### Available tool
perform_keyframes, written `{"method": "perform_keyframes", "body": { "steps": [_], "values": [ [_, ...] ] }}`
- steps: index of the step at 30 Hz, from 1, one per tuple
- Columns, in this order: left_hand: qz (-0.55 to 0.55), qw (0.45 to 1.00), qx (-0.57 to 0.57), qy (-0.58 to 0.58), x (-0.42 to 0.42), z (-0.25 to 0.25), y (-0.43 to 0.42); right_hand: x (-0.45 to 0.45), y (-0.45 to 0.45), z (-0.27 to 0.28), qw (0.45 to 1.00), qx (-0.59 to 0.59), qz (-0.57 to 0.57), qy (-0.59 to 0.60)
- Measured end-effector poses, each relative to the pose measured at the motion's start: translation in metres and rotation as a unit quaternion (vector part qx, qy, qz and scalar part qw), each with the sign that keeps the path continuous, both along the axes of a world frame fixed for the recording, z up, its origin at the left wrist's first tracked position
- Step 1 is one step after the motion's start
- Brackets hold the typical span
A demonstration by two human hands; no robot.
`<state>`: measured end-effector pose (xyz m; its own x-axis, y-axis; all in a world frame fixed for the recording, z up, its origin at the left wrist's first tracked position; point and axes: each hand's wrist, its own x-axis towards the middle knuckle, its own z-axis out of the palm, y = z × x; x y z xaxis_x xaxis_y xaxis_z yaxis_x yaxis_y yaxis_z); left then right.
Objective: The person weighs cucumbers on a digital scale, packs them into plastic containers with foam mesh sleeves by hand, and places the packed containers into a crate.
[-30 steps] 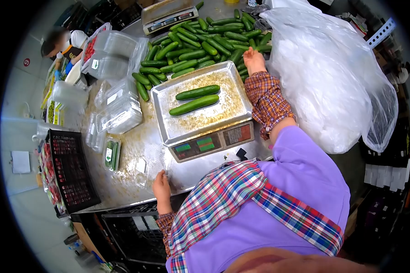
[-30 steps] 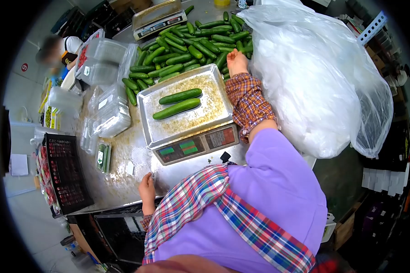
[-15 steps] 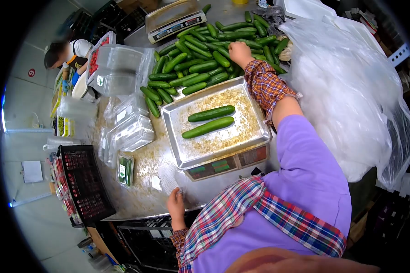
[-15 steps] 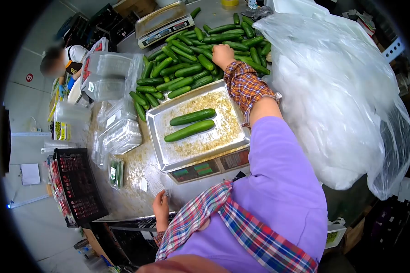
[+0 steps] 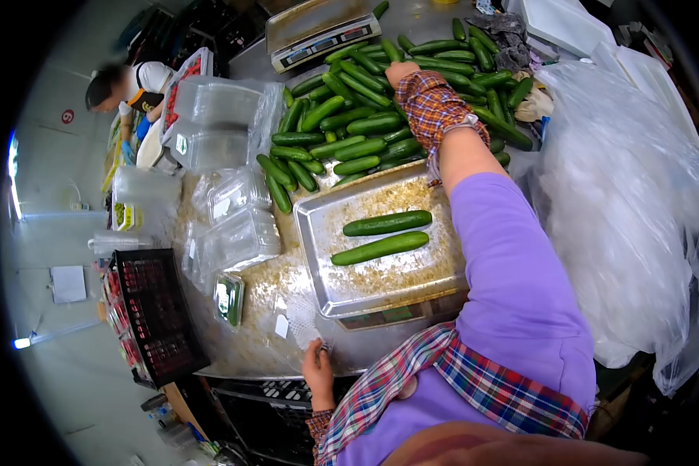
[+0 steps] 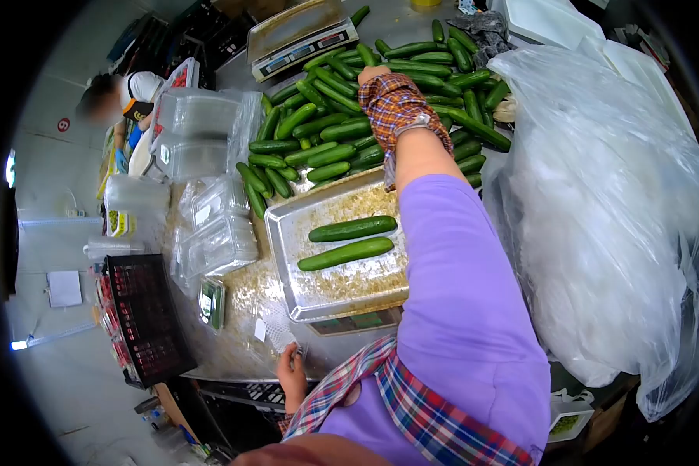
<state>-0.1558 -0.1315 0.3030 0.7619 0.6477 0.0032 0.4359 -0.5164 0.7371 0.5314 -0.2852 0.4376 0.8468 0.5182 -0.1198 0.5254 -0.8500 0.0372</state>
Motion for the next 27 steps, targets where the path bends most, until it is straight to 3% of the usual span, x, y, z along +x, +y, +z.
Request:
{"method": "perform_keyframes", "body": {
  "steps": [4,9,10,13,15,18,27],
  "values": [
    [0.007,1.000,0.005,-0.009,-0.007,0.011,-0.011,0.000,-0.004,0.016,0.996,0.025,-0.064,0.061],
    [0.020,1.000,0.011,-0.010,-0.007,0.006,-0.011,-0.008,-0.012,0.025,0.993,0.013,-0.010,0.115],
    [0.021,1.000,-0.003,-0.019,-0.017,0.022,-0.021,-0.027,-0.032,0.050,0.993,-0.001,0.008,0.114],
    [0.021,1.000,0.004,-0.013,-0.012,0.020,-0.019,-0.006,-0.030,0.027,0.994,0.029,0.001,0.102],
    [0.023,0.999,0.010,-0.021,-0.012,0.017,-0.016,-0.025,-0.033,0.041,0.994,-0.006,0.045,0.095],
    [0.022,0.999,0.010,-0.028,-0.021,0.024,-0.023,-0.050,-0.038,0.068,0.994,-0.057,0.015,0.094],
    [0.016,0.999,0.038,-0.024,-0.022,0.029,-0.023,-0.059,-0.038,0.047,0.960,-0.261,0.092,0.038]
  ]
}}
